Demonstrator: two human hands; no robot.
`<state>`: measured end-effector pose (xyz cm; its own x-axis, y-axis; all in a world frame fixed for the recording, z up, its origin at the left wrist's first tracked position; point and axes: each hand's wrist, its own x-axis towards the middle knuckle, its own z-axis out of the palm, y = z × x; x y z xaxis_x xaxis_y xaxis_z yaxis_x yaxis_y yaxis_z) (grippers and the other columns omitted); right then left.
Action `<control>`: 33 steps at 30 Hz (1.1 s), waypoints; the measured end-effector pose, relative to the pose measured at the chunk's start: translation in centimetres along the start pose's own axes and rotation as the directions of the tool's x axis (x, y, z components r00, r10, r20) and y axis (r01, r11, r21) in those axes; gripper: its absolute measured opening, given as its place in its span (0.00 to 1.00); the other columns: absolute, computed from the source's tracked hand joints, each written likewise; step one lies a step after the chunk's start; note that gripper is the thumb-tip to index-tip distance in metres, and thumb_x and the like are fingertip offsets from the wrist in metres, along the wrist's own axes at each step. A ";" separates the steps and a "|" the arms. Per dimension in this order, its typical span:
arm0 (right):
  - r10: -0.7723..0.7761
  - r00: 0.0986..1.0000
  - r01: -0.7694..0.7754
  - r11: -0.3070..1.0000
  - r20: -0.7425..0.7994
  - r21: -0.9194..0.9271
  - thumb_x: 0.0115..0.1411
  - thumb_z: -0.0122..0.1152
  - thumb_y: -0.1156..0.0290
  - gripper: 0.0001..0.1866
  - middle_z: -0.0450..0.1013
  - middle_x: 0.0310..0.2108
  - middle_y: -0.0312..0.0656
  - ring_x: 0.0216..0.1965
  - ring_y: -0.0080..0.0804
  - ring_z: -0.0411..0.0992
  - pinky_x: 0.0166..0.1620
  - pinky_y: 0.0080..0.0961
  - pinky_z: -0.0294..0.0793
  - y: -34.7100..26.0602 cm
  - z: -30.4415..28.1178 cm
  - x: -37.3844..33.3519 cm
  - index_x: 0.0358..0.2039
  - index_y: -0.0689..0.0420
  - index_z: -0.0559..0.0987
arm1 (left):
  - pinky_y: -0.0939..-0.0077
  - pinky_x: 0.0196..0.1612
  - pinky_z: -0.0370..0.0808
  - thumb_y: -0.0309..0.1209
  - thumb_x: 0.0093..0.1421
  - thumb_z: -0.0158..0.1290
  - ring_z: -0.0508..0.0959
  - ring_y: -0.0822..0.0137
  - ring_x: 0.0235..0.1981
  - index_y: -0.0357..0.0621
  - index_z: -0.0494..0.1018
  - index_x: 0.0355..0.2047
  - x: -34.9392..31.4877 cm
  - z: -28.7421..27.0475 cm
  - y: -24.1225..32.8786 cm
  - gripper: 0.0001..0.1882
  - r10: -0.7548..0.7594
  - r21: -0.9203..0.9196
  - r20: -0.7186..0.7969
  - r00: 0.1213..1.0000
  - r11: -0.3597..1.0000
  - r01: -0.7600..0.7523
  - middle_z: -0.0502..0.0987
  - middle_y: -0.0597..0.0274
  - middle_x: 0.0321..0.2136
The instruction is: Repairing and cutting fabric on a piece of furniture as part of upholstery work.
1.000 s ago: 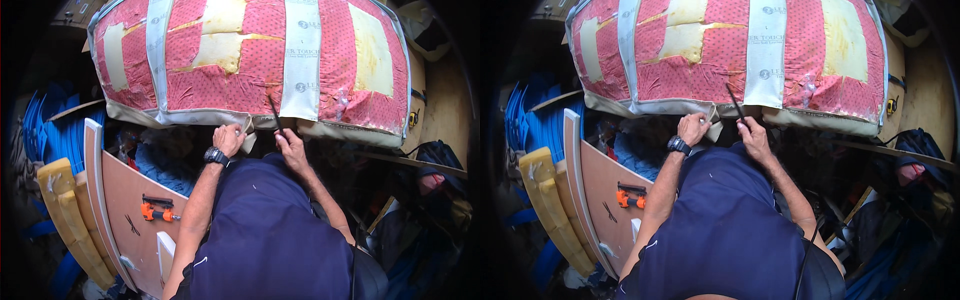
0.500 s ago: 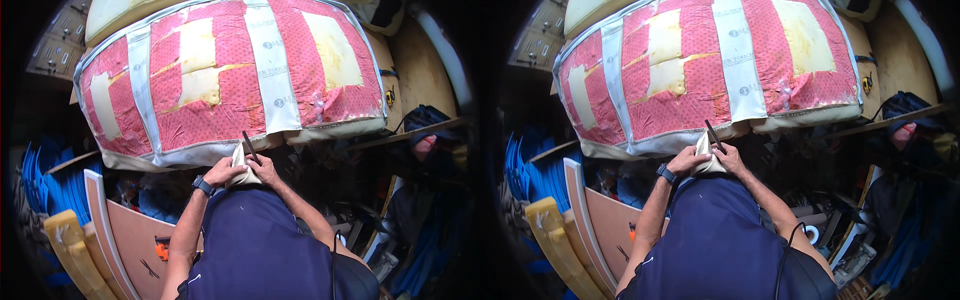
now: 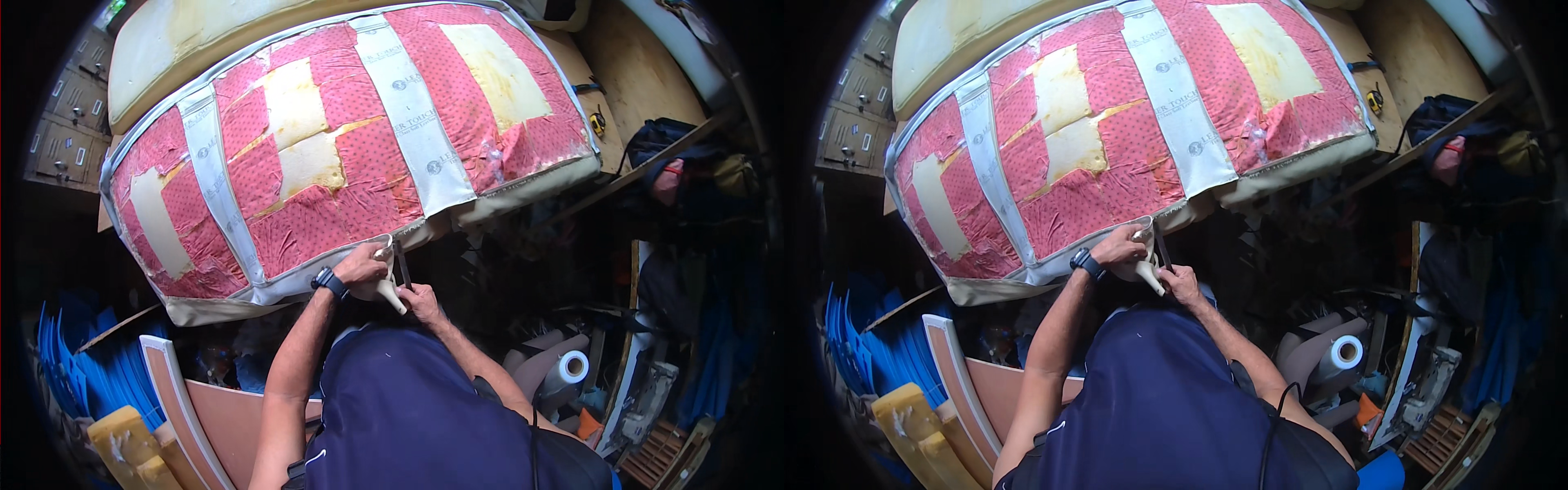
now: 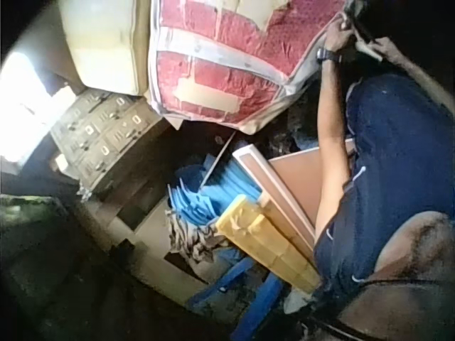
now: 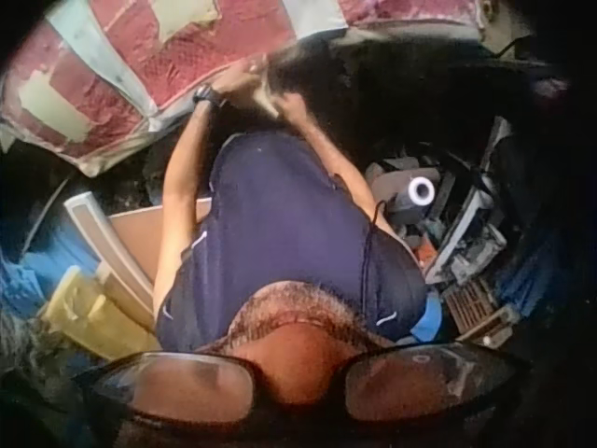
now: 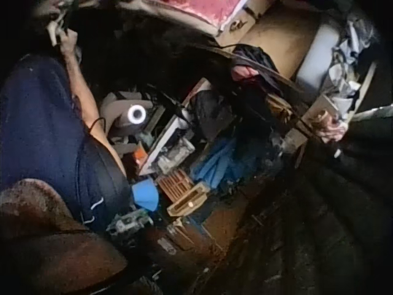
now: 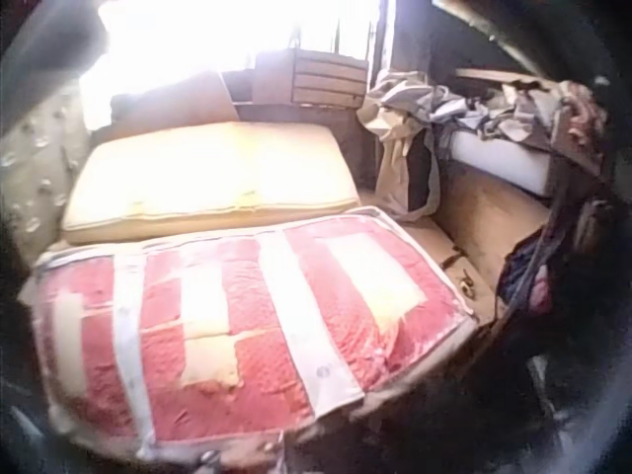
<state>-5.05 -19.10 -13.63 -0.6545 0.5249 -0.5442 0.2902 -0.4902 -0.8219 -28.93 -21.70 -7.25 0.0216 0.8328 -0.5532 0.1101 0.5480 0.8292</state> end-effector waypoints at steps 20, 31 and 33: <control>-0.659 0.710 0.380 0.654 -0.248 -0.654 0.71 0.56 0.69 0.10 0.74 0.24 0.45 0.26 0.35 0.74 0.34 0.34 0.74 -5.5 0.1 2.1 0.38 0.63 0.79 | 0.54 0.40 0.77 0.43 0.72 0.50 0.83 0.39 0.38 0.39 0.81 0.43 -4.4 4.8 -0.9 0.19 0.132 0.122 -0.380 0.915 0.988 -0.092 0.82 0.38 0.32; -0.505 0.840 0.344 0.779 -0.199 -0.525 0.72 0.56 0.65 0.10 0.77 0.26 0.52 0.30 0.51 0.80 0.35 0.43 0.76 -5.9 1.9 5.0 0.40 0.58 0.79 | 0.60 0.41 0.78 0.41 0.73 0.52 0.84 0.52 0.32 0.34 0.79 0.46 -5.1 4.5 -0.3 0.19 0.181 0.213 -0.376 0.909 0.971 -0.105 0.82 0.42 0.31; -0.515 0.834 0.352 0.773 -0.198 -0.527 0.72 0.56 0.65 0.10 0.77 0.26 0.52 0.30 0.52 0.79 0.35 0.43 0.76 -6.1 2.0 5.2 0.40 0.58 0.79 | 0.60 0.40 0.77 0.41 0.73 0.52 0.83 0.54 0.31 0.34 0.79 0.45 -5.1 4.4 -0.3 0.19 0.188 0.212 -0.370 0.910 0.971 -0.115 0.82 0.42 0.30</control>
<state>-11.60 -14.76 -11.16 -0.5569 0.8281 -0.0644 0.3623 0.1724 -0.9160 -24.74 -26.42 -5.06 -0.3274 0.8900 -0.3175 0.3149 0.4196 0.8513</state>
